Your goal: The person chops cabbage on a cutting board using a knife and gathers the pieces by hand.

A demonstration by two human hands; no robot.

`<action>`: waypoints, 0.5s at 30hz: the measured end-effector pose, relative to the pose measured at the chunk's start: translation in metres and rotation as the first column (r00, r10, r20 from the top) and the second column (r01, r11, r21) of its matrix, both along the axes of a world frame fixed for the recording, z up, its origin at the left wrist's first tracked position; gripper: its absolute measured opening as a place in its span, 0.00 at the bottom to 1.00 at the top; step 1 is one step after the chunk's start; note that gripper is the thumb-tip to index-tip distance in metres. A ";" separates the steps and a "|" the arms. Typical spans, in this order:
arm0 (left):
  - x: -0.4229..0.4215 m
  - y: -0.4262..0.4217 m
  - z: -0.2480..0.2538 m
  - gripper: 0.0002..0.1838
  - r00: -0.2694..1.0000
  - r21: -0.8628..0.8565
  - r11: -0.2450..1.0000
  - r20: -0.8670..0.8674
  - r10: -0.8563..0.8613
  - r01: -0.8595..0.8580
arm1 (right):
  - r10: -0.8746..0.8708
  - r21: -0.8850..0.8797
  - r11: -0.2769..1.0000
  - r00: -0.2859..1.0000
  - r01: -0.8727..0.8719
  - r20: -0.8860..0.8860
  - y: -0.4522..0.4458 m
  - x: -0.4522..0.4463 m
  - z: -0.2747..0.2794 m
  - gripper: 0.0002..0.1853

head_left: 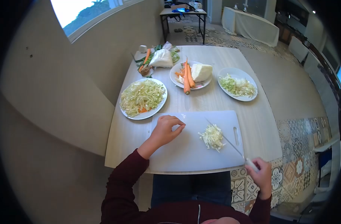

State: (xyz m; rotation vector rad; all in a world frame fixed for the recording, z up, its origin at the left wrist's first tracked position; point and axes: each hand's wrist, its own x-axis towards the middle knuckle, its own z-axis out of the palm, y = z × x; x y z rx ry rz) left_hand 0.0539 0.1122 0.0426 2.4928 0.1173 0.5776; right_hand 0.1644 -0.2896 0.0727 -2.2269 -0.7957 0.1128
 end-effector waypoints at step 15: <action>0.002 -0.047 -0.012 0.15 0.962 0.122 0.954 -0.030 -0.271 0.273 | -0.115 -0.055 0.988 0.925 0.145 0.363 0.035 0.074 -0.037 0.16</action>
